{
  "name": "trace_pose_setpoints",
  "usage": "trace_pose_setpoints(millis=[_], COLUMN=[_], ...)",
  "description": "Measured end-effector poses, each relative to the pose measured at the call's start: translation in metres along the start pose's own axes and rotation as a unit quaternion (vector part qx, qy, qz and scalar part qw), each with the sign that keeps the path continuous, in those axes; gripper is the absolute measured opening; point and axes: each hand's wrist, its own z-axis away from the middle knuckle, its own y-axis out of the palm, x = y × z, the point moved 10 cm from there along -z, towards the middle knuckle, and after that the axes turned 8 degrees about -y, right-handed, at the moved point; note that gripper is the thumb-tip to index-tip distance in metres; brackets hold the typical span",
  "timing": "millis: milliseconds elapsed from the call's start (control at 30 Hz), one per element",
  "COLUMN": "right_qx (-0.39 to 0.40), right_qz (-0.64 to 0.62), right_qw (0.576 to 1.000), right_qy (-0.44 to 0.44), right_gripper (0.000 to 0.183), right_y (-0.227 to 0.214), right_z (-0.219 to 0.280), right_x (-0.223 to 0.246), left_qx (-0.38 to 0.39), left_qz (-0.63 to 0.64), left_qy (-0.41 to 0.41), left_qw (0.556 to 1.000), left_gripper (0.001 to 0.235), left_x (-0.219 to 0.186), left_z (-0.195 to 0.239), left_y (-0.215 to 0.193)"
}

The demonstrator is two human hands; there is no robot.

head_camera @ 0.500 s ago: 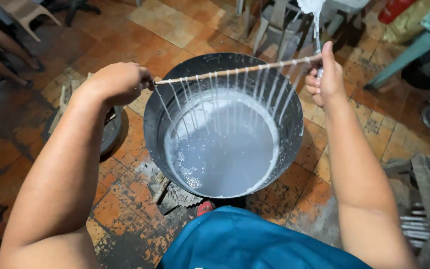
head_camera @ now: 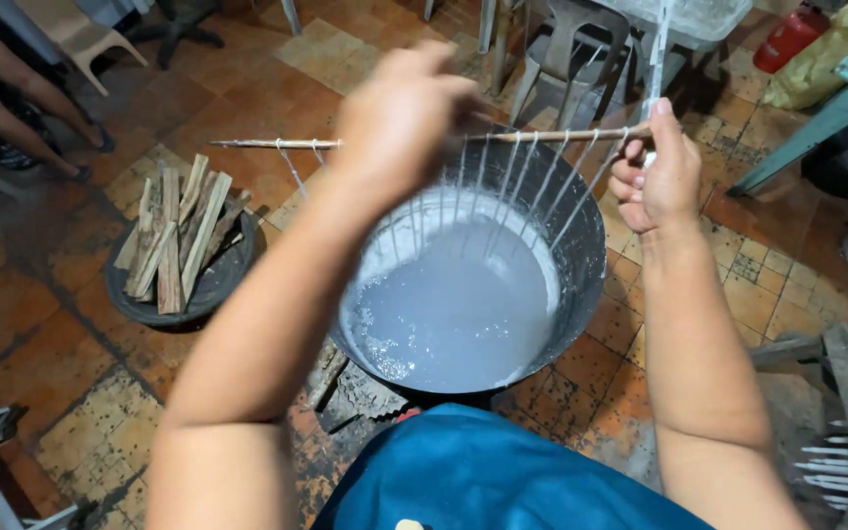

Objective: Dipping a rack of wicks into a large vat of molten wax to build up layers for candle making.

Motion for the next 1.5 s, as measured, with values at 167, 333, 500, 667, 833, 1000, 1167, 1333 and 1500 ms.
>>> trace_pose_setpoints(millis=[167, 333, 500, 667, 833, 1000, 1167, 1333, 1500], right_qx=[-0.016, -0.029, -0.051, -0.059, -0.052, -0.048, -0.042, -0.033, -0.035], right_qz=[-0.028, -0.023, -0.029, -0.018, -0.034, -0.037, -0.029, -0.028, -0.024], right_qw=[0.999, 0.999, 0.998, 0.998, 0.998, 0.998, 0.998, 0.999, 0.999], right_qy=[-0.014, -0.023, -0.002, -0.005, -0.015, -0.029, -0.028, -0.02, -0.027], right_gripper=[0.038, 0.038, 0.033, 0.035, 0.035, 0.039, 0.038, 0.043, 0.038], right_y=[0.001, 0.002, -0.006, -0.013, -0.018, -0.02, -0.016, -0.01, -0.009], right_z=[-0.004, 0.001, 0.003, 0.005, 0.005, 0.004, 0.006, 0.003, 0.0], right_x=[-0.008, -0.007, -0.011, -0.008, -0.007, -0.004, -0.002, -0.001, 0.002], left_qx=[-0.014, 0.017, 0.026, 0.056, 0.062, 0.068, 0.077, -0.015, 0.026], left_qz=[-0.03, -0.037, 0.004, 0.005, -0.011, -0.006, -0.002, 0.09, -0.021], left_qy=[0.077, 0.059, 0.063, 0.058, 0.063, 0.058, 0.026, 0.085, 0.082], left_qw=[0.997, 0.997, 0.998, 0.997, 0.996, 0.996, 0.997, 0.992, 0.996], left_gripper=[0.015, 0.017, 0.016, 0.019, 0.025, 0.024, 0.021, 0.01, 0.012], left_x=[-0.031, -0.019, -0.016, -0.029, -0.046, -0.053, -0.047, 0.018, 0.052], left_z=[-0.024, -0.032, -0.028, -0.022, -0.027, -0.031, -0.032, -0.026, -0.003], left_y=[0.041, 0.062, 0.062, 0.057, 0.066, 0.076, 0.057, -0.019, -0.021])
